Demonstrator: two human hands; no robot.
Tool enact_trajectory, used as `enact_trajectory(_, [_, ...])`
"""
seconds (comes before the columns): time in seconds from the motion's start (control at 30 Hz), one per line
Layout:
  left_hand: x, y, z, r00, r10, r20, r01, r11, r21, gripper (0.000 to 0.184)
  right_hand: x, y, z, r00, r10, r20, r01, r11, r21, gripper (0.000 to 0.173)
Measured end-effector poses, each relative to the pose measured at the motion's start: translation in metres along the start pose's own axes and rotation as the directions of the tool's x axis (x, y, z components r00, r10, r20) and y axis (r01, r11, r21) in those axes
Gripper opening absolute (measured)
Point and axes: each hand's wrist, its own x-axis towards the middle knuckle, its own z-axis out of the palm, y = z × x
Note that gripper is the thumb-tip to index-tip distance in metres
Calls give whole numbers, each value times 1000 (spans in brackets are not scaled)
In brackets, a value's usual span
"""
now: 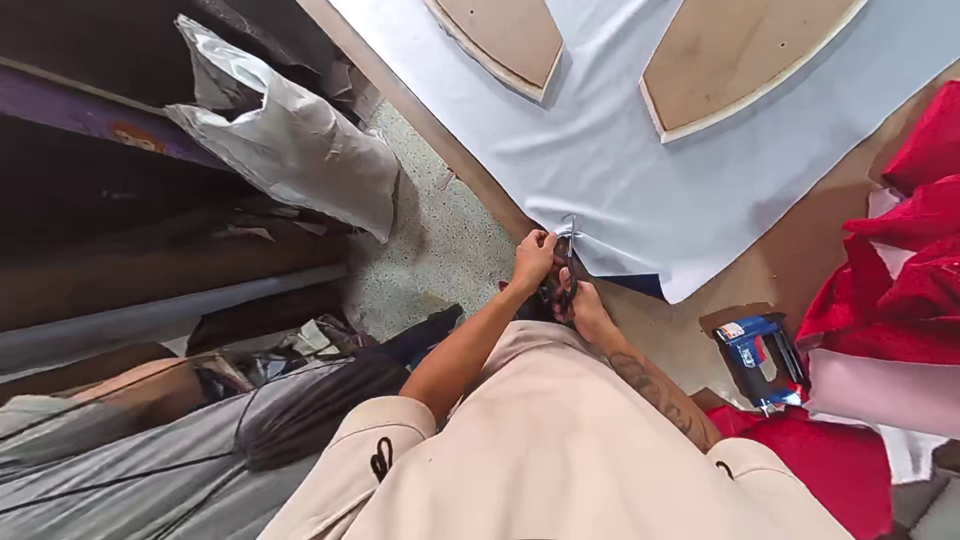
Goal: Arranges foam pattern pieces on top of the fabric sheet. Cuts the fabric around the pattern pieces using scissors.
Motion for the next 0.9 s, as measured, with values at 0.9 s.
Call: enact_trajectory(0.9, [28, -10, 6, 915, 203, 350, 70, 771, -632, 32, 3, -15, 19, 974, 86, -210, -73, 995, 71, 39])
